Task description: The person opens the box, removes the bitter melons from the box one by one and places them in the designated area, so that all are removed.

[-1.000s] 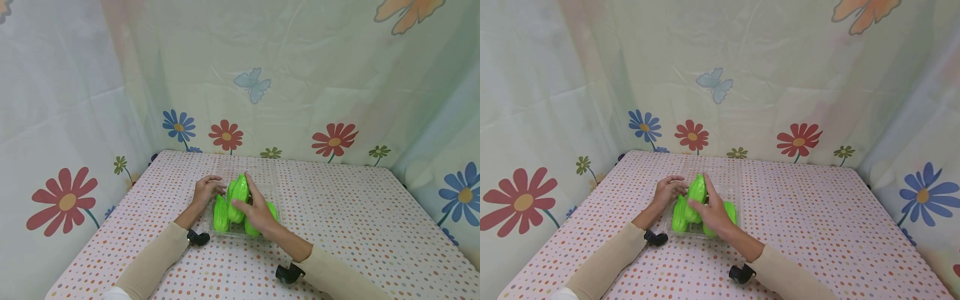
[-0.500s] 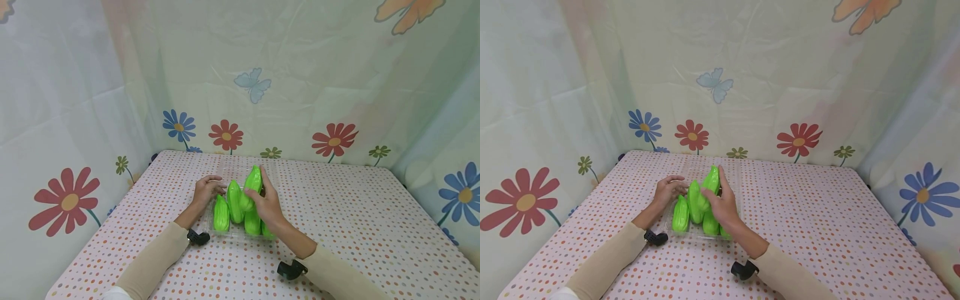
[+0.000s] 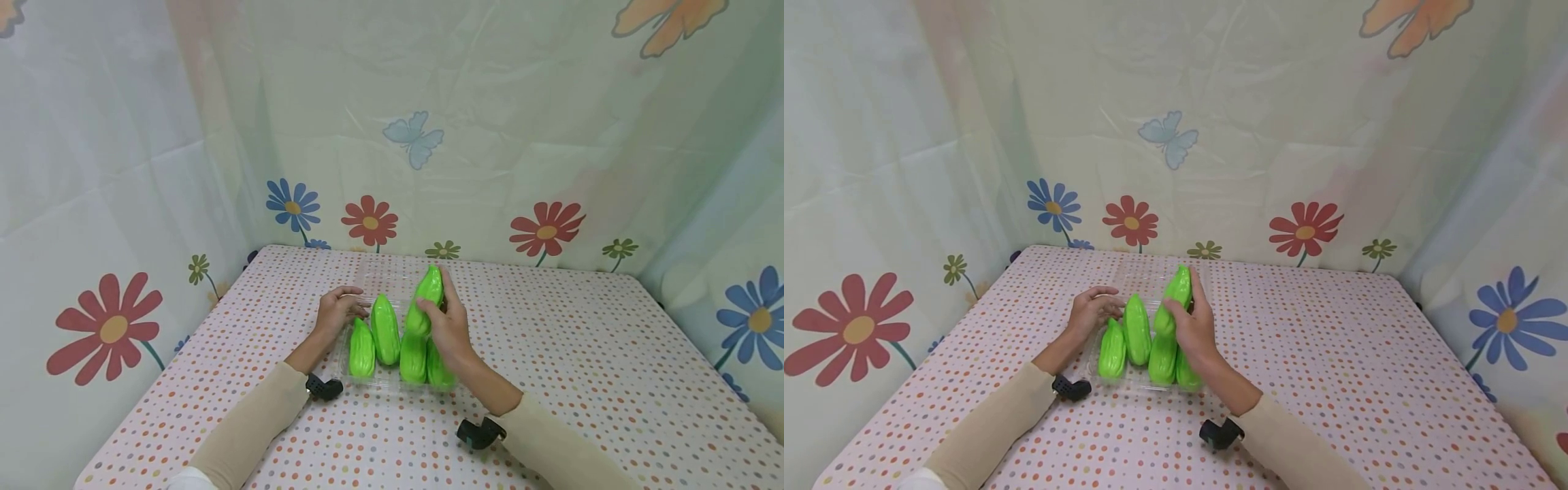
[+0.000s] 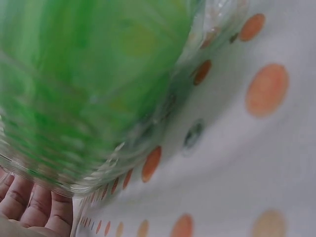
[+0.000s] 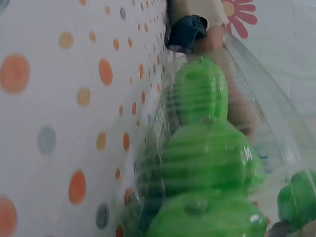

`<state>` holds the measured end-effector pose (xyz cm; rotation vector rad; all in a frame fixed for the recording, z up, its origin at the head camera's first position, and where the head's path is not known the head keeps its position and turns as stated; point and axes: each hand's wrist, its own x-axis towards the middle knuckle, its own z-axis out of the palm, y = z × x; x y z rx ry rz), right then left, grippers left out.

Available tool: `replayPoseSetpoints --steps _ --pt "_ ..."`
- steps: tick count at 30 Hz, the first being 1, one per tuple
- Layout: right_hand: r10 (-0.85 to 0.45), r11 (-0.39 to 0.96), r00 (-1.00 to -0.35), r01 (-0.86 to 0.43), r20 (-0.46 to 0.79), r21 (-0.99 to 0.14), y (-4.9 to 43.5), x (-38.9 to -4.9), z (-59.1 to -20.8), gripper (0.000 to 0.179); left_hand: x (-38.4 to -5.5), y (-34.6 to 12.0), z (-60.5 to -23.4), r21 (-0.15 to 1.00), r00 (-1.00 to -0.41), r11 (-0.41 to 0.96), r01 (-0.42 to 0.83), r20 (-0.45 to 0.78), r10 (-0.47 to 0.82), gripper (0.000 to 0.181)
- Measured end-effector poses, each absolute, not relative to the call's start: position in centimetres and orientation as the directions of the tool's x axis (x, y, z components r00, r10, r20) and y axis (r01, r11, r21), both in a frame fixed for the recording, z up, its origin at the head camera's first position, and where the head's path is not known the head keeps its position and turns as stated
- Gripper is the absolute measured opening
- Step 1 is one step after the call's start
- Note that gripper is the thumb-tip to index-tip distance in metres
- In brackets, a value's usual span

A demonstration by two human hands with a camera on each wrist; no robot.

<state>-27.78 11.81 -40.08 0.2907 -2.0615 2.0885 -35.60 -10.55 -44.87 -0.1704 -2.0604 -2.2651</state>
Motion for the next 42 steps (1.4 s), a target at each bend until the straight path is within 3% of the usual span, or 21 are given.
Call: replayPoseSetpoints --steps 29,42 --pt "0.188 0.001 -0.939 -0.292 0.287 -0.956 15.6 -30.6 -40.3 0.065 -35.5 -10.7 -45.1 0.986 -0.989 -0.092 0.136 0.14 0.041 0.034" --pt "0.28 0.055 -0.929 -0.237 0.243 -0.97 17.0 -30.9 -39.9 0.059 -35.7 -10.7 -45.0 0.986 -0.99 -0.108 0.126 0.131 0.048 0.034"
